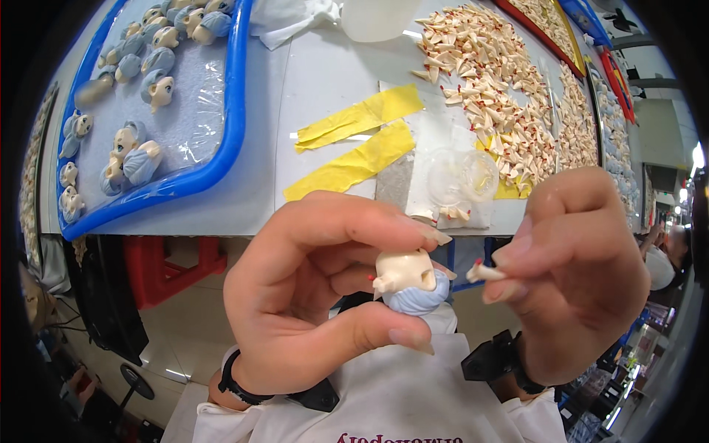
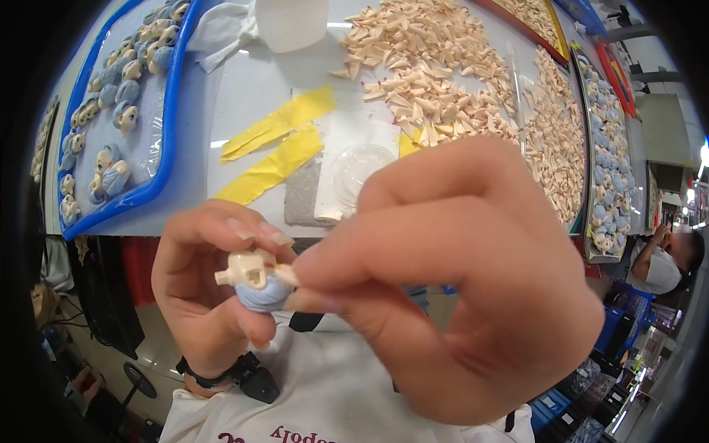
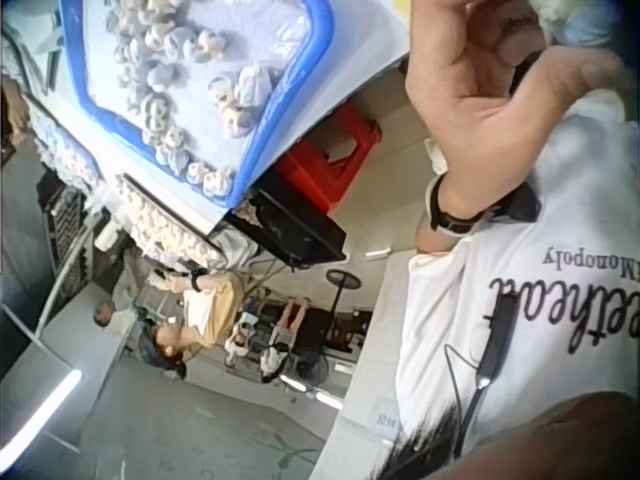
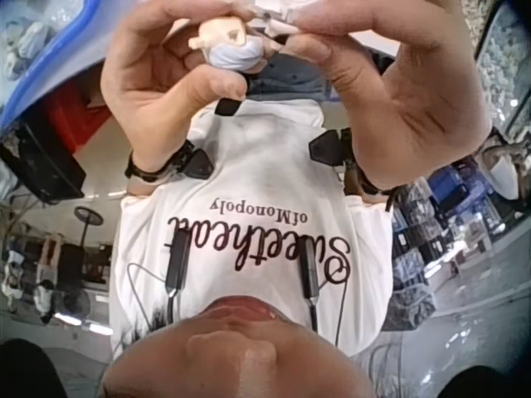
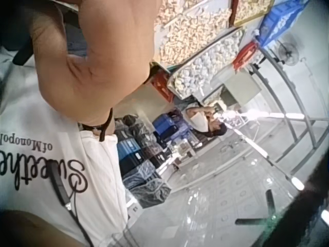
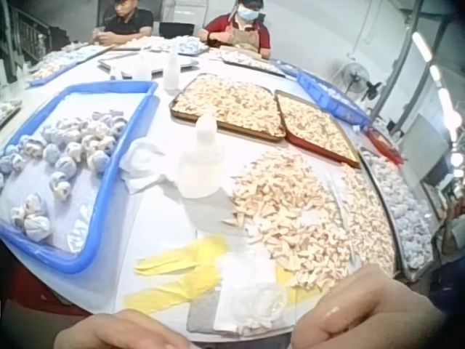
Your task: The person assembles small figurines by hand, picking up tiny components from a tray and attaching them to the figurine's head. They repeatedly place completed units into a blue tray and continue the process with new figurines.
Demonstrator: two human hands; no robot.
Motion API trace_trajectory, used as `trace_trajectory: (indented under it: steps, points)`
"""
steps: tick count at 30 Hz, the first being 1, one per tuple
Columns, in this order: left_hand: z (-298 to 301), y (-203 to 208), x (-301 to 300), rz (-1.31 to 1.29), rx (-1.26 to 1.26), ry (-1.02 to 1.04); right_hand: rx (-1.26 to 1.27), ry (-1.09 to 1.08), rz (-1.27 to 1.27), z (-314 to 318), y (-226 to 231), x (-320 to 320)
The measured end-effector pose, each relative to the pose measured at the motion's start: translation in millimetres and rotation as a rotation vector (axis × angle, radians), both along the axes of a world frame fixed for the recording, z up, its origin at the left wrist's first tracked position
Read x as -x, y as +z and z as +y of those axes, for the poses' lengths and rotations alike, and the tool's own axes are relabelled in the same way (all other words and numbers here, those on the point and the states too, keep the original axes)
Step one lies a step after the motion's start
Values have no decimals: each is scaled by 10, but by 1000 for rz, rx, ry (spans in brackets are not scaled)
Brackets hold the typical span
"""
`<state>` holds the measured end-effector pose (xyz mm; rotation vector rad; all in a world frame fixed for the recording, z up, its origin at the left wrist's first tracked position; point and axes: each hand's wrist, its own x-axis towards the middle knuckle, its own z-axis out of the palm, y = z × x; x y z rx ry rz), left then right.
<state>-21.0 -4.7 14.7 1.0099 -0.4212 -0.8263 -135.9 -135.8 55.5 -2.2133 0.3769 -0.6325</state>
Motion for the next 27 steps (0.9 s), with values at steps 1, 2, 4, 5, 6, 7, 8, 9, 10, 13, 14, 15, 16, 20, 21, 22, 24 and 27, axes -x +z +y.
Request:
trace_trajectory:
  steps: [1,2,4,5,6,7,8,9,10,13,14,15,16,20,21,22,24,27]
  points:
    - [-3,14,4,-7,0,-5,6,36,19,-14,19,15]
    - [2,10,-5,-20,31,-28,-38,5,-39,47,-74,13]
    - [8,-34,-35,-92,92,-70,-65,-40,-28,139,-72,-26]
    - [8,-87,-58,-150,122,-90,-48,-55,40,172,44,-71]
    - [25,-127,-84,-209,134,-109,15,-33,99,170,123,-99]
    - [49,-155,-111,-269,142,-122,76,-4,152,168,206,-133]
    - [84,-176,-145,-330,130,-135,184,61,195,134,255,-173]
    - [97,-168,-150,-374,112,-137,252,102,231,118,290,-198]
    - [113,-174,-152,-417,97,-139,323,144,264,106,315,-220]
    - [150,-131,-128,-481,53,-120,336,140,216,121,266,-220]
    - [151,-122,-127,-492,53,-116,289,101,114,140,138,-170]
    - [153,-120,-128,-505,53,-112,291,91,99,150,126,-156]
    - [135,-121,-130,-517,57,-114,294,74,86,150,116,-135]
    - [113,-119,-137,-662,49,-82,326,146,66,34,76,-60]
    - [116,-113,-132,-732,48,-51,262,161,24,19,48,-46]
    - [99,-98,-129,-801,52,-20,204,172,-17,-8,36,-27]
    - [57,-71,-97,-960,82,71,14,179,1,4,80,-13]
    - [-94,-70,27,-1014,138,147,-279,136,105,56,89,14]
